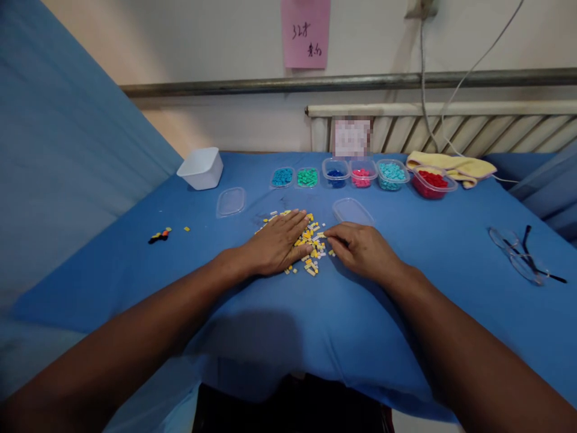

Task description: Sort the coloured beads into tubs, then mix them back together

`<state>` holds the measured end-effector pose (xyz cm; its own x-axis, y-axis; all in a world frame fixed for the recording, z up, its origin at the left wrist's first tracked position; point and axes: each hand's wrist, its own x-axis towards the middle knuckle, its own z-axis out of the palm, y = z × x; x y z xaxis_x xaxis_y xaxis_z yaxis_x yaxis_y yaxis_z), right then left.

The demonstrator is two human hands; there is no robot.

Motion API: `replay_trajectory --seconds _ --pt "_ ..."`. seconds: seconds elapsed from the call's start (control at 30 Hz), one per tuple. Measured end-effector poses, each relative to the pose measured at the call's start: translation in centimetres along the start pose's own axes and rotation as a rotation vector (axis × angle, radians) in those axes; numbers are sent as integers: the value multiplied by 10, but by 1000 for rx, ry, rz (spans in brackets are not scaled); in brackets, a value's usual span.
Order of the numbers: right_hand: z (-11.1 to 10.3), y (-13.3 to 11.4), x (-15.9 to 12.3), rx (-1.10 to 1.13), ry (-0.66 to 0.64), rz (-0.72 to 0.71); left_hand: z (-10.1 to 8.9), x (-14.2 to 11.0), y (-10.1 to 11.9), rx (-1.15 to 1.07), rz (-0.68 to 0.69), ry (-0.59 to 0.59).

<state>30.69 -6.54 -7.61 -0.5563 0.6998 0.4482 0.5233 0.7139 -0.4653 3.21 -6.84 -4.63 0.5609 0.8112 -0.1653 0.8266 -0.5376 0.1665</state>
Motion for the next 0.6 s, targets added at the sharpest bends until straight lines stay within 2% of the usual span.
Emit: replay_trajectory --seconds 0.13,0.23,0.3,0.37,0.4,0.53,0.6 --pt "1 -1 3 -11 -89 -40 -5 -9 3 14 6 56" --pt "1 -5 5 -41 -167 9 -10 -27 18 50 74 244" --pt "2 -7 6 -37 -196 56 -11 -39 37 50 236 376" --pt "2 -7 8 -31 -203 98 -8 -49 61 37 468 427" --pt "2 -7 9 -33 -204 119 -4 -52 75 38 576 395" --pt "2 -10 12 -43 -228 202 16 -51 127 -1 866 306" --pt "2 -13 13 -29 -228 230 28 -43 148 -42 982 172"
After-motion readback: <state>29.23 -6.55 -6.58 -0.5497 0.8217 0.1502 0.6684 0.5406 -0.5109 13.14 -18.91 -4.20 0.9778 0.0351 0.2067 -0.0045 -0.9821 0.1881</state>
